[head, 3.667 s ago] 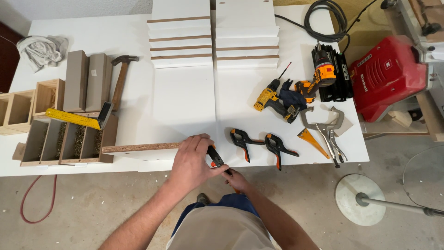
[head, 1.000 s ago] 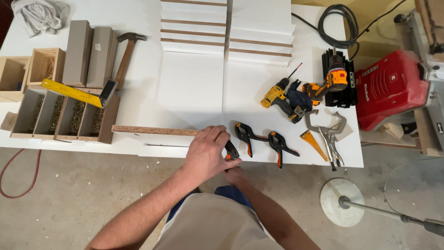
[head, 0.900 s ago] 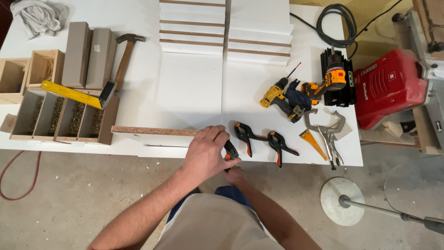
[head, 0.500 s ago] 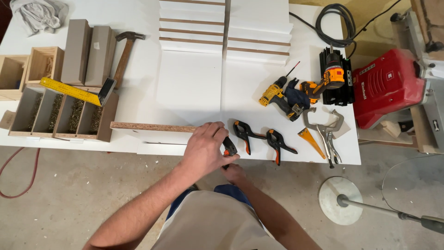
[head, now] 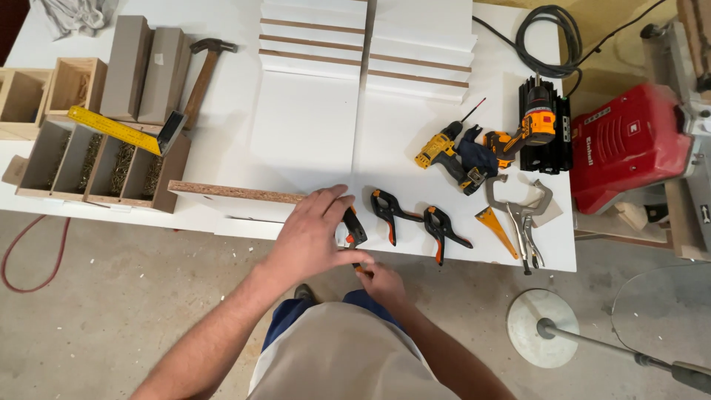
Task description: Assembling white wooden panels using bar clamps and a drill on a workbench
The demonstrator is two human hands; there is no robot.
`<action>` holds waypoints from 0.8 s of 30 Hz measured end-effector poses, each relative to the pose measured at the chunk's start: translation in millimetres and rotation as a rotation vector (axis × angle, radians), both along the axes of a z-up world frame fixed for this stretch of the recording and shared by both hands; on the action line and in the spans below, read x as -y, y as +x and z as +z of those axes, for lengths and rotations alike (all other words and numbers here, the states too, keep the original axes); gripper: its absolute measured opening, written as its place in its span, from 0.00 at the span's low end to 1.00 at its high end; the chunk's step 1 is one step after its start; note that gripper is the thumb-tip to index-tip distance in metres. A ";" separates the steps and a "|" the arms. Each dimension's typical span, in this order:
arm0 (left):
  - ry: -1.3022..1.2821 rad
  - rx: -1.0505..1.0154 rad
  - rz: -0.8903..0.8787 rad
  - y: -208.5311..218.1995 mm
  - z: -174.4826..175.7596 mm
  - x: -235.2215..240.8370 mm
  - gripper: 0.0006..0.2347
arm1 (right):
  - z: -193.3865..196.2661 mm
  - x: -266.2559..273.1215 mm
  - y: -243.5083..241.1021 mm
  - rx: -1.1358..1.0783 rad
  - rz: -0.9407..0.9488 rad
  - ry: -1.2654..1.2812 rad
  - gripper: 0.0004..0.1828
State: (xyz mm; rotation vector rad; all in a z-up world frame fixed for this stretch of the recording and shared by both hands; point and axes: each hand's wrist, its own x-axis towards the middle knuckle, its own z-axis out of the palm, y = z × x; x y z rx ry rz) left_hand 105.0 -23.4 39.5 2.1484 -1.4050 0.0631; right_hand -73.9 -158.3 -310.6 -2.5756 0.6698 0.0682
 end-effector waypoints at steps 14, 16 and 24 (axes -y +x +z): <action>-0.299 -0.160 0.582 99.1 -226.6 -253.0 0.03 | -3.4 -69.5 45.2 0.385 -0.177 -0.045 0.12; -0.170 -0.182 0.616 118.2 -243.0 -263.1 0.09 | -4.7 -81.0 58.0 0.405 -0.233 -0.142 0.17; 0.073 -0.449 0.394 171.6 -236.2 -252.6 0.41 | -22.8 -96.0 82.0 0.257 -0.440 -0.246 0.25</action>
